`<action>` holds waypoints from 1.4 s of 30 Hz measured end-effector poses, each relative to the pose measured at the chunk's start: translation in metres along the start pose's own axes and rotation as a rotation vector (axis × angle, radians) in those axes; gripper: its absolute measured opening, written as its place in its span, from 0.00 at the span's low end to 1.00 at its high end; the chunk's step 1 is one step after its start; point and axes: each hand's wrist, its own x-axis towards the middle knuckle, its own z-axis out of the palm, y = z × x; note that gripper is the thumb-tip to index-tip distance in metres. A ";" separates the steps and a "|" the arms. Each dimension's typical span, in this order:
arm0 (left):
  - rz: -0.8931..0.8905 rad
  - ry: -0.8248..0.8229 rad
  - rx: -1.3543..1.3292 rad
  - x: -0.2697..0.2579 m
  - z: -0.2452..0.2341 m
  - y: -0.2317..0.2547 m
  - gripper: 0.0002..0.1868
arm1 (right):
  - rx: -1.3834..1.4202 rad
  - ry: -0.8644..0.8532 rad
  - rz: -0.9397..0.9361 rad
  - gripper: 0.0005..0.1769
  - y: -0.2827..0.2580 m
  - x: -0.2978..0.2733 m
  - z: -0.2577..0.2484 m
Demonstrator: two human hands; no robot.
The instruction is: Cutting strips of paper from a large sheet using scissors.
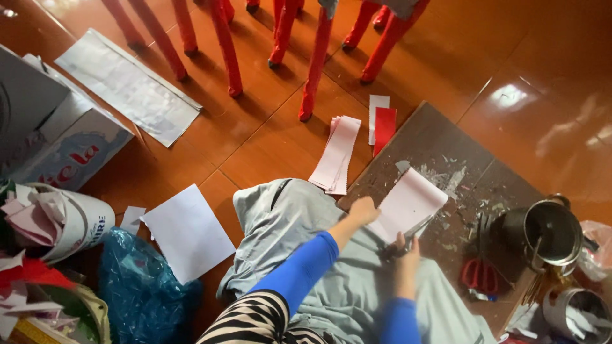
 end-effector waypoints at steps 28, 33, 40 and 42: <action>-0.064 0.123 -0.764 -0.043 -0.046 0.019 0.17 | 0.172 -0.047 0.183 0.16 -0.008 -0.005 0.022; -0.030 0.123 -0.572 -0.044 -0.049 0.016 0.22 | -0.227 -0.161 -0.187 0.16 -0.005 -0.014 0.010; -0.041 0.122 -0.714 -0.038 -0.046 0.011 0.28 | 0.112 -0.075 0.168 0.20 -0.044 -0.050 0.001; -0.020 0.083 -0.894 -0.028 -0.031 0.004 0.27 | 0.103 -0.141 0.152 0.32 -0.047 -0.072 -0.006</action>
